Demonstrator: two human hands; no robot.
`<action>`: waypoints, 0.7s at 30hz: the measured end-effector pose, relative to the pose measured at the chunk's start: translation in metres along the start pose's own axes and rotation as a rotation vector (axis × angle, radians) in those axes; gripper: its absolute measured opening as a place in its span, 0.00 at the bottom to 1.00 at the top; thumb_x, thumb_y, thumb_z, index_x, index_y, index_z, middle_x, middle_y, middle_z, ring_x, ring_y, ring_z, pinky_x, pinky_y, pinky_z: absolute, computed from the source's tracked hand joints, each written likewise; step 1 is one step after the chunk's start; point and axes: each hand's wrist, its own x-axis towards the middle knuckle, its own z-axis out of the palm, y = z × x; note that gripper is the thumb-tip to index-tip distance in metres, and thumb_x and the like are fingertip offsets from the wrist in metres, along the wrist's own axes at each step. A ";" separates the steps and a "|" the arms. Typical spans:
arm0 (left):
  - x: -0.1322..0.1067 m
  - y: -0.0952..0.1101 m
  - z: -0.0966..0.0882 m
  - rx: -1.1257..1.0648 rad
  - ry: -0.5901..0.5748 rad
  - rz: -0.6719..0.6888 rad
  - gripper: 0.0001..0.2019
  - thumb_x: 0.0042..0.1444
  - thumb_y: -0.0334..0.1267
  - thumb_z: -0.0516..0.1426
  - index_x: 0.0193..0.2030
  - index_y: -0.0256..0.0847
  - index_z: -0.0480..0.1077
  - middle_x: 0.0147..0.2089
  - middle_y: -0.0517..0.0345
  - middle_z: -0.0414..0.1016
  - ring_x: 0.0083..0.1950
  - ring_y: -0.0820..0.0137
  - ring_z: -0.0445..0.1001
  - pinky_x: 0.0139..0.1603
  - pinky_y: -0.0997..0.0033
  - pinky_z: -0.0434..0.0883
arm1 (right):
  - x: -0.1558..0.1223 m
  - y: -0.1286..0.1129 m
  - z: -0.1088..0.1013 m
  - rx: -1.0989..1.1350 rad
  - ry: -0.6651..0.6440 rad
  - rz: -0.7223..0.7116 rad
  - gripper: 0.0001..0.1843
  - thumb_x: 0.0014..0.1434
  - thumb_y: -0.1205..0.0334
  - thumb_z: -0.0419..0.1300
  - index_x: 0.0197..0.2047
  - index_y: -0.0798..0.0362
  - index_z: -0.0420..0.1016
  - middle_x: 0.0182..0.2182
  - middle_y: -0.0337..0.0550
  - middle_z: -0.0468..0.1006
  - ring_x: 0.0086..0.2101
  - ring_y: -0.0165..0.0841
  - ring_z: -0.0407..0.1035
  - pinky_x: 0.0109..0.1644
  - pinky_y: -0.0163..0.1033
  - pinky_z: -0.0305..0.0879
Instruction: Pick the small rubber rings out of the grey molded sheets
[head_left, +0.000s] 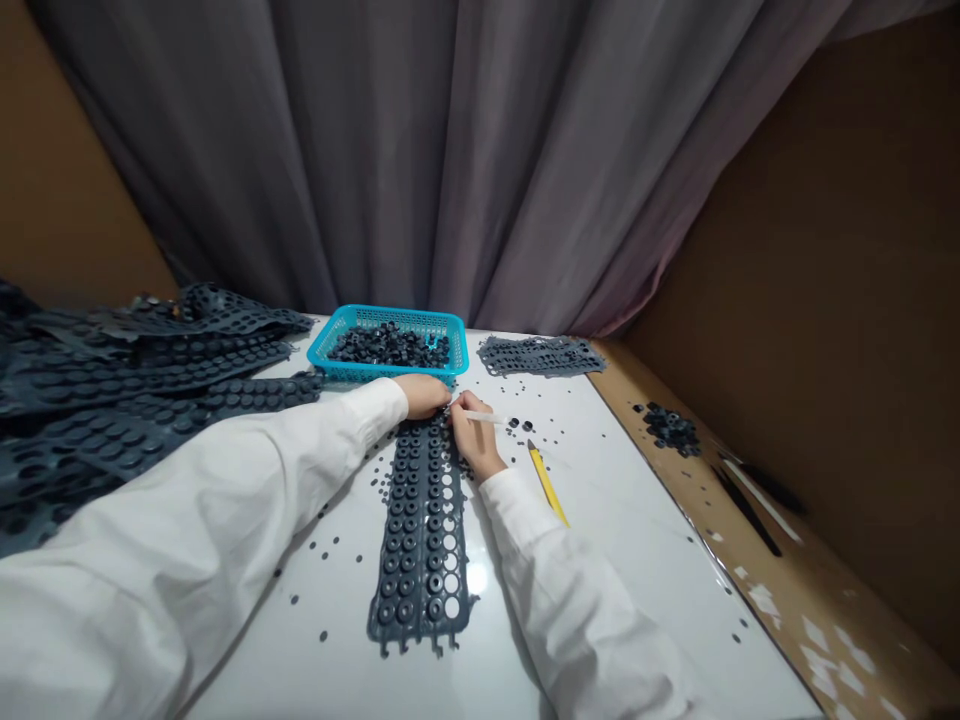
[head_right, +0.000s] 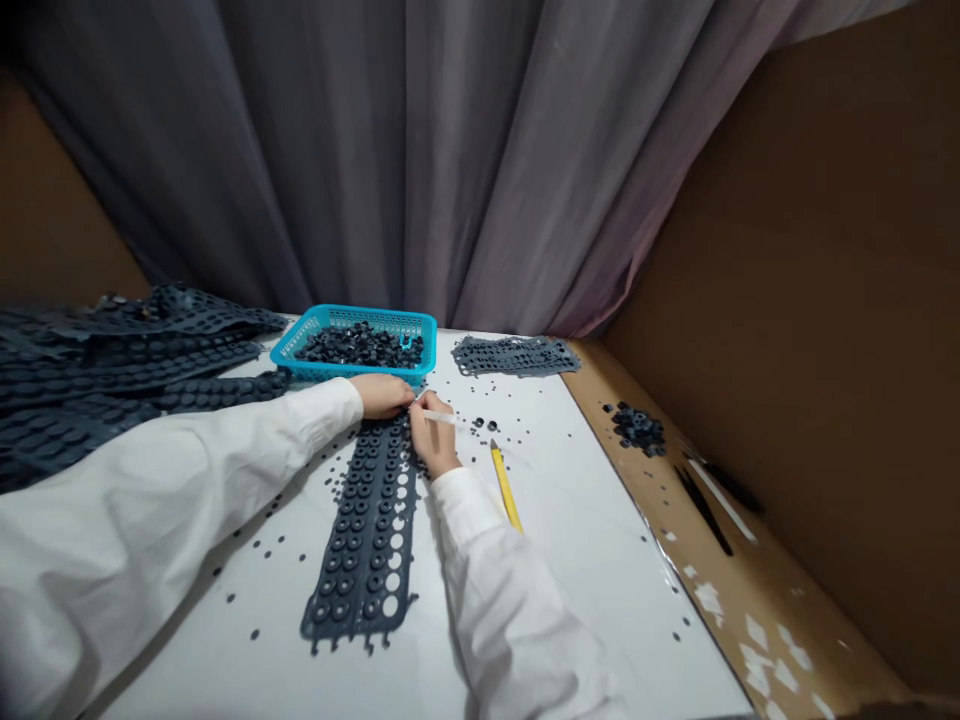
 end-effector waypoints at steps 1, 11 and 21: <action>0.000 -0.001 0.002 -0.013 0.014 -0.003 0.07 0.51 0.27 0.54 0.34 0.35 0.74 0.36 0.49 0.78 0.38 0.64 0.76 0.41 0.71 0.67 | 0.000 0.000 0.000 -0.006 0.001 -0.001 0.12 0.54 0.63 0.48 0.20 0.50 0.57 0.17 0.33 0.65 0.24 0.31 0.60 0.31 0.35 0.53; -0.027 -0.008 0.030 -0.249 0.303 -0.095 0.11 0.61 0.35 0.48 0.37 0.37 0.70 0.38 0.50 0.75 0.41 0.66 0.73 0.44 0.70 0.67 | -0.002 -0.003 0.001 -0.057 -0.005 -0.005 0.12 0.53 0.67 0.47 0.19 0.49 0.54 0.16 0.32 0.60 0.22 0.30 0.54 0.29 0.35 0.50; -0.030 -0.008 0.036 -0.532 0.433 -0.183 0.07 0.55 0.36 0.52 0.32 0.39 0.71 0.34 0.53 0.75 0.38 0.66 0.72 0.41 0.69 0.67 | -0.001 -0.003 0.001 -0.049 -0.012 0.019 0.12 0.54 0.66 0.47 0.19 0.50 0.54 0.17 0.32 0.61 0.22 0.30 0.55 0.29 0.35 0.50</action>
